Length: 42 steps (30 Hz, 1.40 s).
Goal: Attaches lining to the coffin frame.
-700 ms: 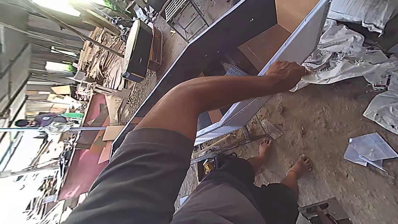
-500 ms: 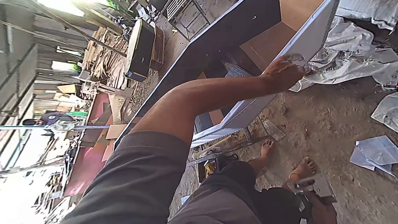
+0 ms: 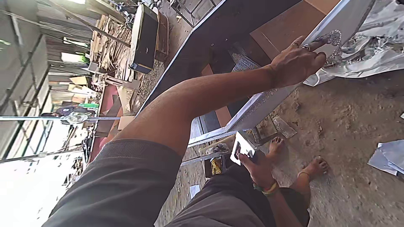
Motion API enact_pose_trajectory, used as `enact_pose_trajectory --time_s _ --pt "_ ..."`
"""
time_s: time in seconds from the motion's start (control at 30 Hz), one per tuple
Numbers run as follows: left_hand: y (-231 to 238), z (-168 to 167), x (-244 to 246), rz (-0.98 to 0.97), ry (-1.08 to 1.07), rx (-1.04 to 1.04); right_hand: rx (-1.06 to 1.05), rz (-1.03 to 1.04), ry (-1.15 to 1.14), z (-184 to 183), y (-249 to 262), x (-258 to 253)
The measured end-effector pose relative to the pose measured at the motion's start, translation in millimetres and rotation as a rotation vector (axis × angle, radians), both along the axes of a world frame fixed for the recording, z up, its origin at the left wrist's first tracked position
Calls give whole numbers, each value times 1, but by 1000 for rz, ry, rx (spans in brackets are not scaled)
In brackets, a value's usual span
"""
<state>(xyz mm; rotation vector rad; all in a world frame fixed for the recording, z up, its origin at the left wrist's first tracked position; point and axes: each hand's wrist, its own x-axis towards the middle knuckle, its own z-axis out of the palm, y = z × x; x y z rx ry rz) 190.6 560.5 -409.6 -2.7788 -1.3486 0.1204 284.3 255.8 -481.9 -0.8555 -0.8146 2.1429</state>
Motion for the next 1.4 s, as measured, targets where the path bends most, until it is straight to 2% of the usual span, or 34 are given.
enact_pose_trajectory --time_s 0.37,0.5,0.63,0.73,0.8,0.9,1.0,1.13,1.23,1.4 --pt "1 -8 -2 -35 -122 131 179 61 137 -15 5 -19" --pt "1 -9 -2 -29 -125 140 247 41 93 -14 7 -23" --pt "2 -9 -3 -19 -120 145 363 -77 -57 -17 4 -37" --pt "0 -12 -4 -21 -181 147 377 -252 -18 -27 -8 -57" --pt "1 -11 -5 -30 -189 154 390 -268 -58 -25 -4 -58" --pt "-1 -12 -3 -34 -176 154 453 -232 -244 -13 -6 -28" --pt "-1 -12 -4 -42 -195 173 295 -282 -258 -14 -36 31" --pt "-3 -14 -5 -25 -227 133 43 -467 -492 -3 -57 118" --pt "-1 -11 -6 -13 -234 104 -14 -631 -641 19 -25 162" --pt "-3 -13 -10 -11 -319 86 70 -882 -640 55 49 192"
